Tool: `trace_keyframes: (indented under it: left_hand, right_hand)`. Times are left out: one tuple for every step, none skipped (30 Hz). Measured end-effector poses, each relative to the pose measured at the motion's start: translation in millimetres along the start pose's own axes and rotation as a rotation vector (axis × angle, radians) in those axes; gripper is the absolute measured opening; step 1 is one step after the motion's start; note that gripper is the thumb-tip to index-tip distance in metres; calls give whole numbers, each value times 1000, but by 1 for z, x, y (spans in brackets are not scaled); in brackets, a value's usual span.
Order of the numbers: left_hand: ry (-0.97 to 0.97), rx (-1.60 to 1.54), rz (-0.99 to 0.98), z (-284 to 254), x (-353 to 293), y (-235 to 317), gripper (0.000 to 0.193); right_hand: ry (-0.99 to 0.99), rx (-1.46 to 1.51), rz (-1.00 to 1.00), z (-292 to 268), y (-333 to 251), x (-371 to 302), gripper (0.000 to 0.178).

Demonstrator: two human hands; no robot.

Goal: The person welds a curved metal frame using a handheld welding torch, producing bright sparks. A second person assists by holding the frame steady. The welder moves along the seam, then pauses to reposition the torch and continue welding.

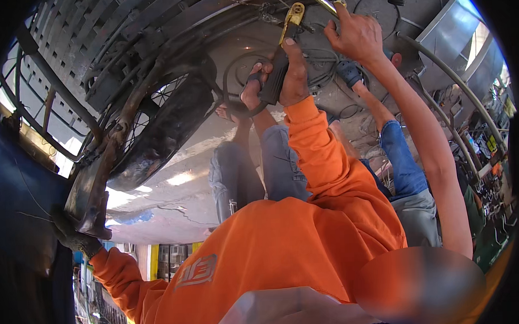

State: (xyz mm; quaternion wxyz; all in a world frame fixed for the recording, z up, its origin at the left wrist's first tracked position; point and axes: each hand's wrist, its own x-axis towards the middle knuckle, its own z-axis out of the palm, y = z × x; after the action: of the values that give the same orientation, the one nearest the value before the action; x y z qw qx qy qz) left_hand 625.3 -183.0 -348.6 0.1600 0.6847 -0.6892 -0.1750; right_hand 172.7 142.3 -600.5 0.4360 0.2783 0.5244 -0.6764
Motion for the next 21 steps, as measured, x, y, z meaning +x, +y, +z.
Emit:
trace_keyframes:
  left_hand:
    - [-23, 73, 92, 1, -1, 3, 44]
    - [-24, 20, 63, 3, -3, 6, 44]
    - [-31, 13, 62, 5, -5, 10, 45]
    - [-37, 5, 62, 7, -7, 15, 45]
    - [-42, 75, 108, 9, -9, 19, 45]
    - [-47, 146, 154, 10, -12, 24, 45]
    - [-60, 209, 217, 11, -12, 28, 45]
    - [-52, 157, 149, 12, -13, 31, 45]
    - [-52, 96, 97, 13, -12, 33, 45]
    - [-44, 43, 62, 14, -12, 34, 45]
    - [-41, 19, 30, 14, -11, 34, 44]
    - [-31, 1, 17, 15, -10, 33, 44]
    - [-12, -8, -6, 15, -9, 32, 44]
    - [-29, -14, 56, 14, -9, 30, 42]
    - [-29, -17, 38, 12, -9, 29, 45]
    - [-30, -22, 20, 11, -8, 27, 48]
    - [-38, -27, 25, 10, -8, 26, 51]
    - [-65, 118, 165, 8, -8, 25, 56]
    - [-92, 258, 330, 6, -8, 24, 61]
    - [-128, 386, 502, 5, -6, 24, 66]
    - [-141, 427, 524, 4, -6, 23, 71]
  right_hand:
    - [-19, -94, -65, 0, 2, 0, 50]
    - [-64, -260, -211, 0, 5, -1, 52]
    - [-60, -405, -299, 1, 9, -1, 61]
    - [-95, -464, -453, 2, 12, -1, 71]
    - [-101, -522, -596, 5, 19, 0, 81]
    - [-142, -618, -729, 4, 21, -1, 89]
    - [-84, -712, -763, 5, 25, -1, 98]
    - [-63, -846, -786, 4, 26, -3, 106]
    - [-42, -914, -805, 4, 28, -4, 110]
    - [-33, -952, -765, 4, 31, -6, 115]
    - [-18, -963, -798, 4, 32, -8, 116]
    - [-14, -957, -816, 5, 34, -9, 117]
    - [-2, -984, -878, 6, 35, -10, 118]
    - [-11, -925, -849, 7, 36, -11, 119]
    - [-12, -911, -847, 8, 37, -11, 119]
    - [-14, -898, -845, 8, 37, -12, 119]
    - [-3, -938, -883, 9, 37, -11, 119]
    - [18, -976, -922, 9, 37, -11, 119]
    - [7, -969, -908, 8, 36, -11, 119]
    - [2, -959, -895, 9, 36, -10, 119]
    - [-1, -952, -877, 9, 36, -9, 119]
